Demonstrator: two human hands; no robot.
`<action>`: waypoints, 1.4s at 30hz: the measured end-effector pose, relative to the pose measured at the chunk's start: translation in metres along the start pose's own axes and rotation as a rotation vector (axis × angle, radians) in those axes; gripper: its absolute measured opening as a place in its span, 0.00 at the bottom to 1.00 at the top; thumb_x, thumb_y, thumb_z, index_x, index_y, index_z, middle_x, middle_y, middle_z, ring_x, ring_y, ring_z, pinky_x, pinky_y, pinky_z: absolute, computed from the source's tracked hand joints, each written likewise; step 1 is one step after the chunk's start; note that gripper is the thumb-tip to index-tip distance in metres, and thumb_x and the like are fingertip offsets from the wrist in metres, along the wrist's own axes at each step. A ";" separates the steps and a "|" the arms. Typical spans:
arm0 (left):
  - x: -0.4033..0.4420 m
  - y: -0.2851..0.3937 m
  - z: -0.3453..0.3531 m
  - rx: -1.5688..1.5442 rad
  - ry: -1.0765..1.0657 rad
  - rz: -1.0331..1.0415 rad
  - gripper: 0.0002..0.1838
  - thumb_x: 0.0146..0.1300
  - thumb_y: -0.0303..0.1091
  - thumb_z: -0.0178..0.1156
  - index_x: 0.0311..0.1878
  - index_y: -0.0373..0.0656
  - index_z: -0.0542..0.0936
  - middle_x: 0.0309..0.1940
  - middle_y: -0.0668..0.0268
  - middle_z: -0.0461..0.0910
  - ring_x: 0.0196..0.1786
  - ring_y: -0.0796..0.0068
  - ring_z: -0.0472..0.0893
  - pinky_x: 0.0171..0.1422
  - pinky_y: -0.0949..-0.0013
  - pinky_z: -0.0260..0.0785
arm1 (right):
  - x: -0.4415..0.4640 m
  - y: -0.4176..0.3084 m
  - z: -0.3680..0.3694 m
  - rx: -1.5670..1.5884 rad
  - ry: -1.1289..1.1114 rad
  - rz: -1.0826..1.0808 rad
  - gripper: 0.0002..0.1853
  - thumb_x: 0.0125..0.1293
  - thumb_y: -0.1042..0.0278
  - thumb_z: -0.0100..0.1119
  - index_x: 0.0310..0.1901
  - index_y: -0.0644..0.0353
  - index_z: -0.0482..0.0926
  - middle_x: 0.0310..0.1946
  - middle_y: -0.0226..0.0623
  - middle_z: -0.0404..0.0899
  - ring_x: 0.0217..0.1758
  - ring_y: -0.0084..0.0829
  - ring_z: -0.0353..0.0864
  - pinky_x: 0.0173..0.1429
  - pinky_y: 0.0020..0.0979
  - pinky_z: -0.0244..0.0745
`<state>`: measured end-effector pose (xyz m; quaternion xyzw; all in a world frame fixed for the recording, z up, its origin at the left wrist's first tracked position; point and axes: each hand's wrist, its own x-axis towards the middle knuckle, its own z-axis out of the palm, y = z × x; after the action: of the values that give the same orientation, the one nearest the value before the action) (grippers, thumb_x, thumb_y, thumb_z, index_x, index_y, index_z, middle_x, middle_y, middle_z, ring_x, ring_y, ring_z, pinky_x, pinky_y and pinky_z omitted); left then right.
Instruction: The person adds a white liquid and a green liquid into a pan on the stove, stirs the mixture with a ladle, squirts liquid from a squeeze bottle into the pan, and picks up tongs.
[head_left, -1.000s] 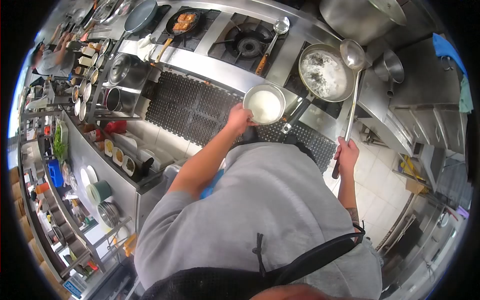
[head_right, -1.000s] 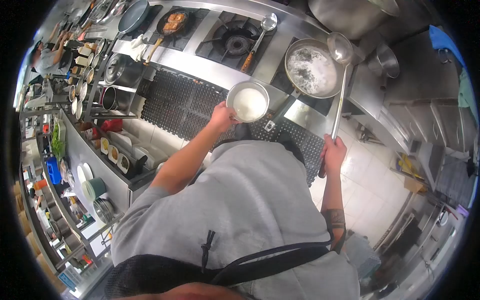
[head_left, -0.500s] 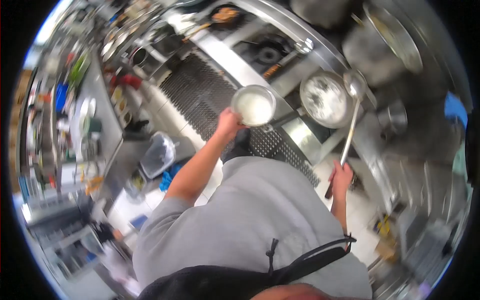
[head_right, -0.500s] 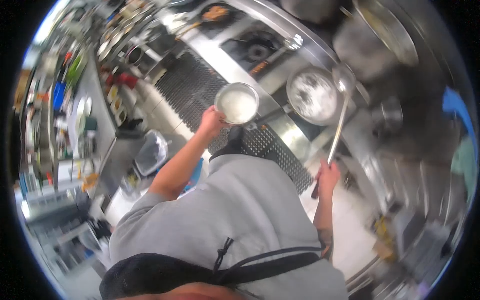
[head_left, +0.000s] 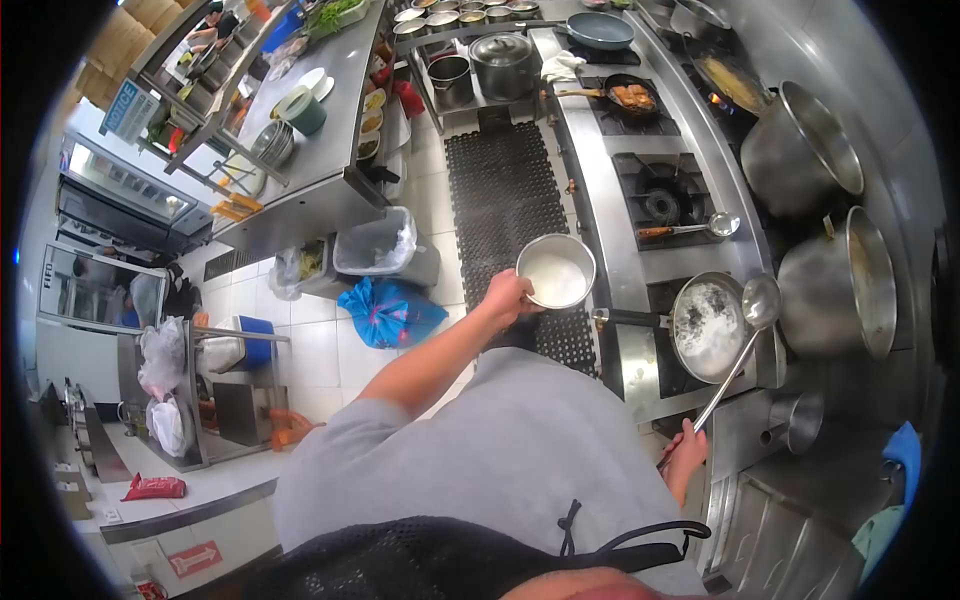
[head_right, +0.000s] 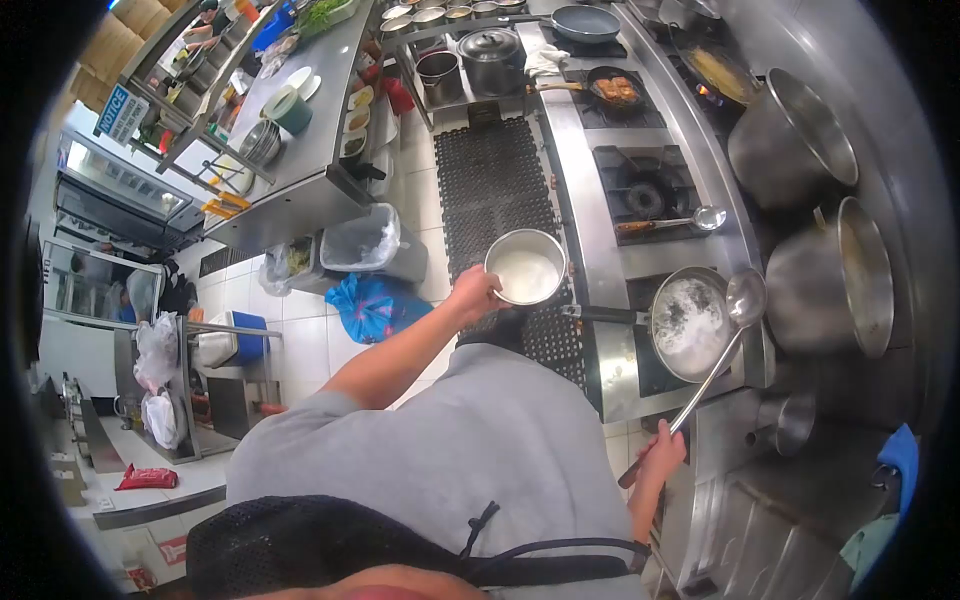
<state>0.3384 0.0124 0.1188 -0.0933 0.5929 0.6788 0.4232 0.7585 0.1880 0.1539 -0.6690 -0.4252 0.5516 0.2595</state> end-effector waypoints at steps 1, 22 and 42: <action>0.003 0.001 0.000 -0.002 0.004 -0.005 0.20 0.55 0.18 0.55 0.53 0.36 0.73 0.44 0.55 0.76 0.42 0.57 0.83 0.41 0.50 0.86 | 0.001 -0.002 0.002 0.004 -0.004 0.002 0.15 0.68 0.66 0.63 0.27 0.55 0.67 0.15 0.27 0.64 0.11 0.22 0.64 0.13 0.28 0.61; 0.100 0.073 0.081 0.228 -0.305 -0.024 0.18 0.55 0.16 0.52 0.51 0.30 0.72 0.36 0.57 0.77 0.35 0.65 0.81 0.40 0.53 0.84 | -0.042 -0.019 0.040 -0.063 0.222 0.020 0.15 0.67 0.63 0.64 0.27 0.59 0.72 0.17 0.28 0.69 0.14 0.21 0.69 0.18 0.28 0.63; 0.191 0.113 0.160 0.510 -0.658 -0.123 0.18 0.56 0.19 0.51 0.52 0.25 0.70 0.44 0.50 0.76 0.45 0.54 0.84 0.50 0.49 0.86 | -0.122 -0.036 0.160 0.118 0.534 0.174 0.15 0.67 0.60 0.66 0.29 0.61 0.76 0.16 0.27 0.71 0.14 0.20 0.68 0.18 0.28 0.63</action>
<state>0.2013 0.2492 0.1254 0.2010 0.5685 0.4774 0.6392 0.5913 0.0829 0.2055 -0.8084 -0.2501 0.3997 0.3524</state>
